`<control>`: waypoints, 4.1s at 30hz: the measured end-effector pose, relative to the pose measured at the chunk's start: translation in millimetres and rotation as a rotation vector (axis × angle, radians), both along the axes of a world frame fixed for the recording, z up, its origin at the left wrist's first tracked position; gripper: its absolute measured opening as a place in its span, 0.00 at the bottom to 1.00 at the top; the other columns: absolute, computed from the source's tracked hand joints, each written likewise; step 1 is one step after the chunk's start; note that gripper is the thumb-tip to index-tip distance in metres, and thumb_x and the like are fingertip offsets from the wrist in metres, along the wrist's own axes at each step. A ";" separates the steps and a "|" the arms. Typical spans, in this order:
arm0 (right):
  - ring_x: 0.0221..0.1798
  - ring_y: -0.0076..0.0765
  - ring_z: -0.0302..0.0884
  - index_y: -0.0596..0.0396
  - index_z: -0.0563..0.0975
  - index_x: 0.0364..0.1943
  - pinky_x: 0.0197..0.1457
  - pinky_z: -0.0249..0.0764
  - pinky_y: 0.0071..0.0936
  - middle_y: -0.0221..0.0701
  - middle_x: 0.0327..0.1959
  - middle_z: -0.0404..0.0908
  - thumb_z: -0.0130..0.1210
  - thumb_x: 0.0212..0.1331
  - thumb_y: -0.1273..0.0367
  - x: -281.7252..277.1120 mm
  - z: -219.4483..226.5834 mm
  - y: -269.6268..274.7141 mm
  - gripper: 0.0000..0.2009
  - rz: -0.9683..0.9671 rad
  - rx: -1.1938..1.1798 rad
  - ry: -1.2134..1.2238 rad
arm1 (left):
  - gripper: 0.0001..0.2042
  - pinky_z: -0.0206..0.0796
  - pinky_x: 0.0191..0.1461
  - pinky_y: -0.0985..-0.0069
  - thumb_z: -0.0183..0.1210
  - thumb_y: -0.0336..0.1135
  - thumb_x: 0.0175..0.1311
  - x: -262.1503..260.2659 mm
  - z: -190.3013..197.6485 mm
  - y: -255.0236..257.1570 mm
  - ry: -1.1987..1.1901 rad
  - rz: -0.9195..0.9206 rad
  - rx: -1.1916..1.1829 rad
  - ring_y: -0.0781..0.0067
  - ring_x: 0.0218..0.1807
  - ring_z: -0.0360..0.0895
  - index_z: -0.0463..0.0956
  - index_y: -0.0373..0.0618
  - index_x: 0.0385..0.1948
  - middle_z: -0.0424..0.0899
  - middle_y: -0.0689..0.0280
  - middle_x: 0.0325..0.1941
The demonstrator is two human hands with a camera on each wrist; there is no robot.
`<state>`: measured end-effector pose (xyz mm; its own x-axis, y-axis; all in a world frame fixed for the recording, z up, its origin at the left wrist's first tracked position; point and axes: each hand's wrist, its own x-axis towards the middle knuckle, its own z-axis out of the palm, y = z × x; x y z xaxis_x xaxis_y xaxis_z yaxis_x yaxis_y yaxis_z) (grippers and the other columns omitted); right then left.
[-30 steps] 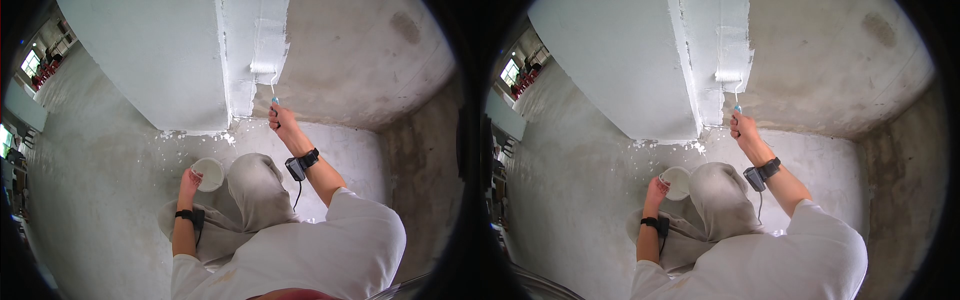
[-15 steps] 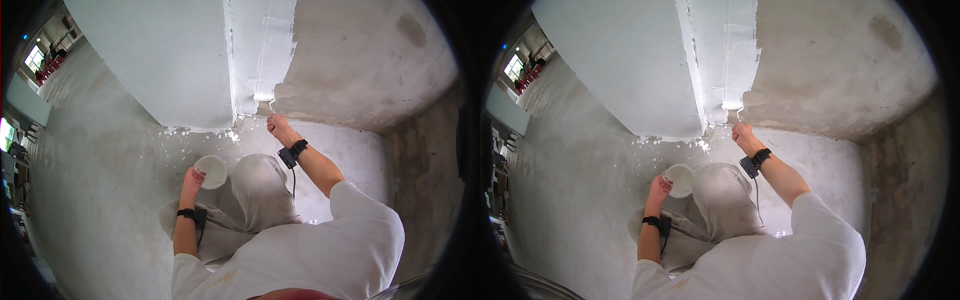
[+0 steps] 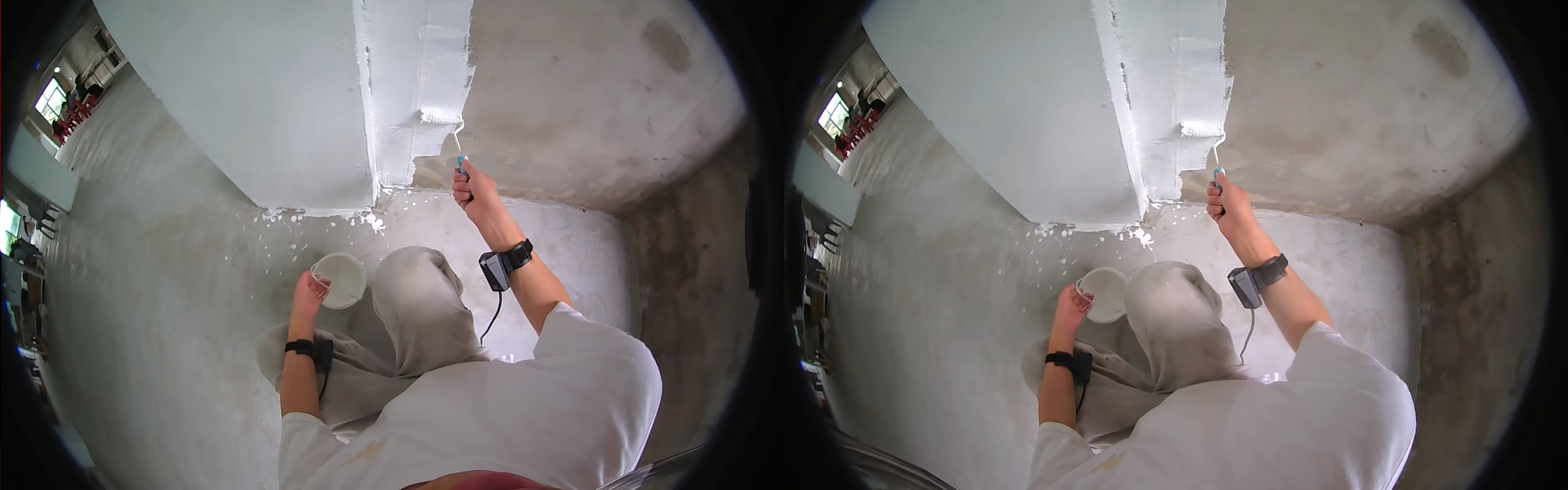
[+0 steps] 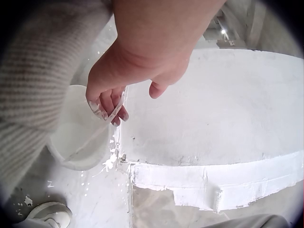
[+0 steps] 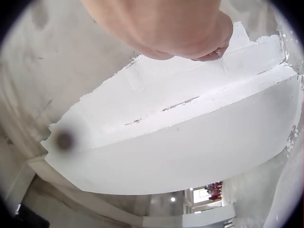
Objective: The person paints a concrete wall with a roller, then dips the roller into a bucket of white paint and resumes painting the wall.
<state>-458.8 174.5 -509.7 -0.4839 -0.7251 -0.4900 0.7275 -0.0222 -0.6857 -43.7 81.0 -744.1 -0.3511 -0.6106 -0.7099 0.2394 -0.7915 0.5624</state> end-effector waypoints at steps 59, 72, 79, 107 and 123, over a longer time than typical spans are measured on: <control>0.16 0.16 0.53 0.46 0.61 0.33 0.12 0.51 0.12 0.22 0.18 0.58 0.35 0.69 0.71 -46.5 -224.0 -92.7 0.05 0.110 0.307 -0.190 | 0.12 0.69 0.42 0.73 0.50 0.46 0.64 -2.8 1.9 1.0 -0.021 -0.006 0.004 0.67 0.38 0.80 0.73 0.48 0.37 0.82 0.63 0.32; 0.16 0.20 0.55 0.50 0.63 0.31 0.14 0.50 0.16 0.27 0.18 0.61 0.41 0.66 0.71 -43.6 -232.2 -71.0 0.05 0.056 0.322 -0.191 | 0.13 0.69 0.43 0.72 0.51 0.45 0.63 -6.0 11.5 5.4 -0.058 -0.004 0.009 0.67 0.40 0.79 0.72 0.48 0.41 0.82 0.63 0.35; 0.15 0.14 0.53 0.52 0.61 0.31 0.12 0.49 0.13 0.24 0.22 0.62 0.41 0.70 0.67 -21.1 -115.0 -39.6 0.09 0.035 0.193 -0.164 | 0.13 0.69 0.43 0.72 0.52 0.46 0.62 4.5 -18.2 -3.1 0.090 -0.084 -0.060 0.66 0.39 0.79 0.72 0.48 0.40 0.82 0.63 0.35; 0.14 0.14 0.55 0.52 0.61 0.33 0.11 0.51 0.12 0.24 0.21 0.62 0.39 0.70 0.67 -50.0 -137.8 -37.3 0.07 0.084 0.266 -0.145 | 0.14 0.67 0.44 0.71 0.51 0.47 0.63 1.8 -6.3 10.5 -0.018 0.021 -0.007 0.66 0.38 0.77 0.73 0.47 0.38 0.82 0.62 0.34; 0.16 0.13 0.56 0.54 0.61 0.33 0.13 0.52 0.11 0.25 0.24 0.64 0.41 0.70 0.69 -48.6 -29.8 -11.5 0.07 0.148 0.188 -0.110 | 0.13 0.68 0.43 0.73 0.49 0.47 0.65 2.9 -9.8 5.8 0.020 -0.012 -0.033 0.69 0.37 0.79 0.73 0.49 0.38 0.82 0.65 0.32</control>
<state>-507.4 163.0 -539.5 -0.3155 -0.6756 -0.6664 0.7836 0.2105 -0.5845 -40.8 86.8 -753.9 -0.3722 -0.6296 -0.6820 0.2417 -0.7752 0.5837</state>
